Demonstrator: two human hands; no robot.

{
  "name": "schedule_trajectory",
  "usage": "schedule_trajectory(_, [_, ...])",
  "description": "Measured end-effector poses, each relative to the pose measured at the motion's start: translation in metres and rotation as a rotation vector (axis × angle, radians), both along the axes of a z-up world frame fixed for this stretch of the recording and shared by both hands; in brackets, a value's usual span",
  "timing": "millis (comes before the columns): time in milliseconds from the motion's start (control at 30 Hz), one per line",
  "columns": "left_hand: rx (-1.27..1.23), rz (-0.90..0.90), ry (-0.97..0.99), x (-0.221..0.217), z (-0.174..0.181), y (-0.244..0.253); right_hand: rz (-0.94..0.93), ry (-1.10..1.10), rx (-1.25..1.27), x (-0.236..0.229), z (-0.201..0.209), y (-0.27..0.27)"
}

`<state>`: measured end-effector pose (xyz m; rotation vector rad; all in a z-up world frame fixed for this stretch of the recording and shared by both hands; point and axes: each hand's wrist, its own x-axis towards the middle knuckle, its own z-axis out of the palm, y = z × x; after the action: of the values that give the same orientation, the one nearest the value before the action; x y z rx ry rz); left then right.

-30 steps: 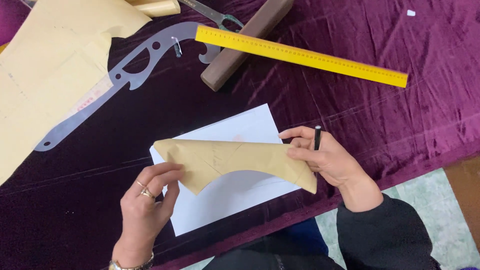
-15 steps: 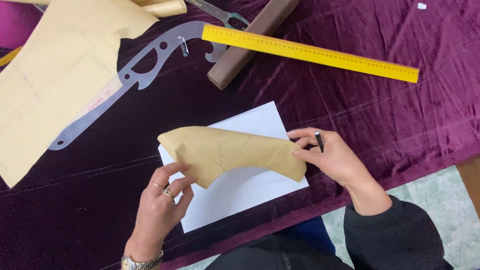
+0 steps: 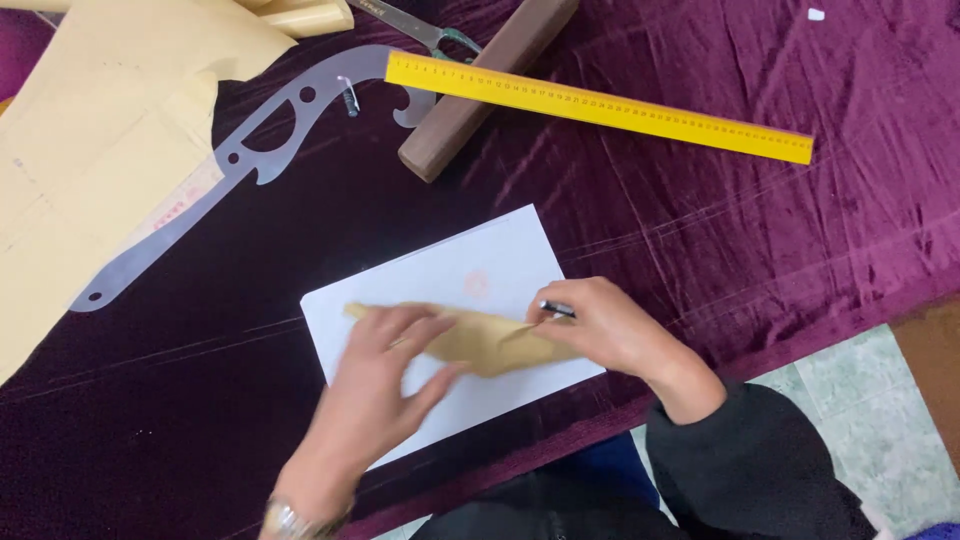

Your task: The person uses a yellow ruler and a pen to draw straight lines on a white sheet of paper. They then place a beige pattern piece on the paper and trace its outline with the pen.

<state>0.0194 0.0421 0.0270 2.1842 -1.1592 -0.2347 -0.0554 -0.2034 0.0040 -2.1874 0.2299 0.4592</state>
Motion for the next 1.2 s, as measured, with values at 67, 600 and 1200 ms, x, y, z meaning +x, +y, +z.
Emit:
schedule_trajectory(67, [0.089, -0.065, 0.138, 0.004, -0.002, -0.024, 0.001, -0.008, 0.075, 0.002, 0.005, 0.008])
schedule_trajectory(600, [0.492, 0.004, 0.450, 0.029, 0.000, -0.059, -0.296, 0.062, 0.165, -0.008, 0.002, -0.009])
schedule_trajectory(1200, [0.604, -0.040, 0.294, 0.029, 0.000, -0.047, -0.333, 0.003, 0.159, -0.010, 0.007, -0.009])
